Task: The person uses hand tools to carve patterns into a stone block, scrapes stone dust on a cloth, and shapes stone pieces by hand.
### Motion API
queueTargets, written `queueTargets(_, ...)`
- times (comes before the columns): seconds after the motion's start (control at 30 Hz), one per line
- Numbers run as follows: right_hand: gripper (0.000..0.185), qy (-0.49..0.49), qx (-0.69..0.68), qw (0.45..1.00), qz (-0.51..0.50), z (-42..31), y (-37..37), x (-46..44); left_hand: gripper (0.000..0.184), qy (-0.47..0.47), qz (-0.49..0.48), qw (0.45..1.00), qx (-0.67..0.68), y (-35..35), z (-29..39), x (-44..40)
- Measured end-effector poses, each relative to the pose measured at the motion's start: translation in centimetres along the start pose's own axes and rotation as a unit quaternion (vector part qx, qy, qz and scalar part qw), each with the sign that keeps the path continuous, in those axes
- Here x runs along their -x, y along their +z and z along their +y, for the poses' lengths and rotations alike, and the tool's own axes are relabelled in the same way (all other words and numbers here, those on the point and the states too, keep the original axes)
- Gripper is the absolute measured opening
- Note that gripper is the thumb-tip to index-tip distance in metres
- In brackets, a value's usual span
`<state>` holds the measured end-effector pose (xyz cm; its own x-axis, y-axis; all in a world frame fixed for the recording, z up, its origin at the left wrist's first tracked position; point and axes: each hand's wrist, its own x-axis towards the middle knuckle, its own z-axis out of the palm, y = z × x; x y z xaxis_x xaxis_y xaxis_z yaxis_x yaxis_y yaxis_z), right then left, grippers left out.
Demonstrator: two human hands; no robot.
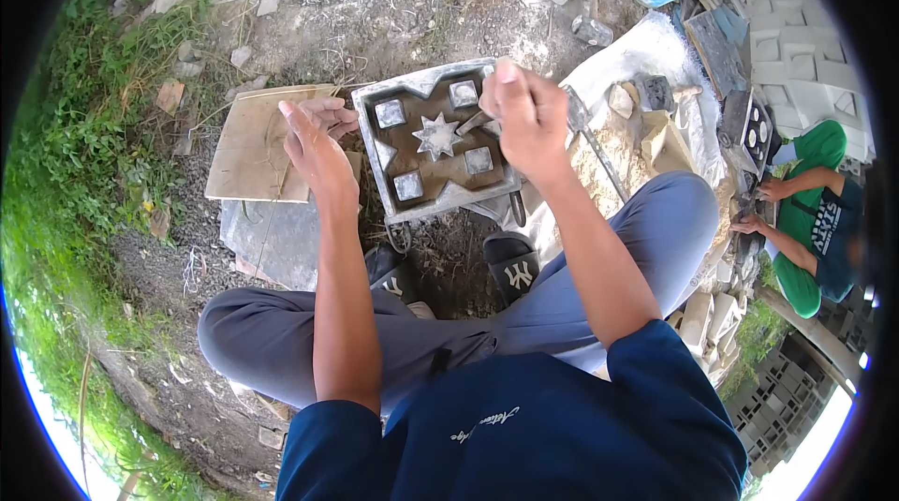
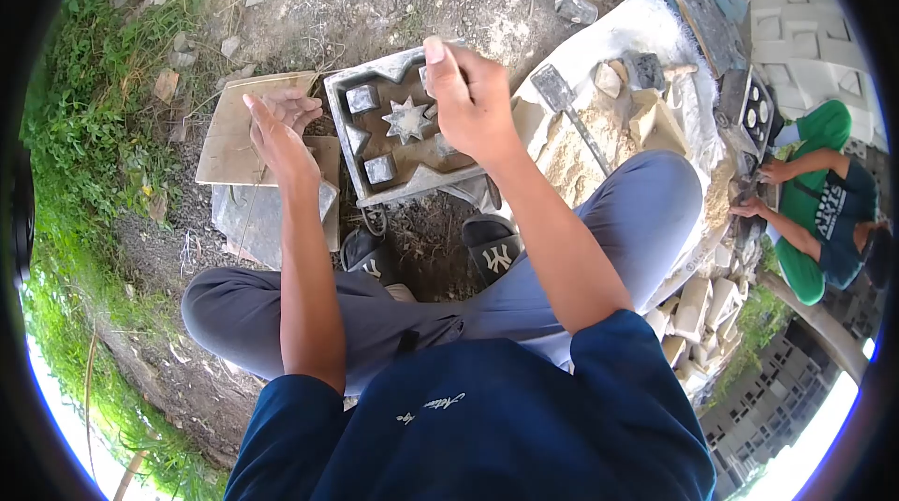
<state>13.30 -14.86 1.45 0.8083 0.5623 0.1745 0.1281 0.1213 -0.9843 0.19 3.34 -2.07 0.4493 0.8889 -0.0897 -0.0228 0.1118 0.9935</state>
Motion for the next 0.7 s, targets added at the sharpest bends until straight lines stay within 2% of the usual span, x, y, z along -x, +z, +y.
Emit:
queueTargets(0.07,0.046,-0.002,0.004,1.000,0.013,0.8,-0.4,-0.5,0.065,-0.002,-0.002,1.000,0.004,-0.1,-0.4,-0.2)
queueTargets(0.17,0.048,-0.038,-0.019,0.999,-0.032,-1.8,-0.1,0.1,0.065,-0.004,-0.005,1.000,0.002,0.5,0.1,-0.9)
queueTargets(0.2,0.048,-0.021,-0.021,0.999,-0.037,-1.0,0.2,1.0,0.065,-0.008,-0.001,1.000,0.005,0.0,0.0,0.0)
queueTargets(0.27,0.047,0.001,0.064,0.997,-0.052,0.5,0.4,0.2,0.065,0.007,-0.009,1.000,0.015,0.0,-0.1,-0.1)
queueTargets(0.33,0.047,0.003,0.060,0.997,-0.049,-0.3,0.3,-0.6,0.065,-0.009,0.001,1.000,0.008,0.1,-0.2,-0.3)
queueTargets(0.43,0.047,-0.037,-0.038,0.997,-0.055,-2.0,-0.5,0.3,0.065,-0.011,-0.003,1.000,0.007,-0.2,-0.4,-0.5)
queueTargets(0.57,0.047,0.020,0.044,0.997,-0.057,0.3,0.0,-0.2,0.065,-0.002,-0.004,1.000,0.016,-0.2,-0.4,-0.2)
queueTargets(0.67,0.048,-0.009,0.015,0.998,-0.060,-2.0,-0.1,0.6,0.065,-0.003,-0.008,1.000,0.008,0.1,-0.3,-0.6)
queueTargets(0.7,0.047,-0.040,-0.035,0.996,-0.070,-2.1,-0.4,0.8,0.065,0.001,-0.012,1.000,0.005,-0.1,-0.5,-0.2)
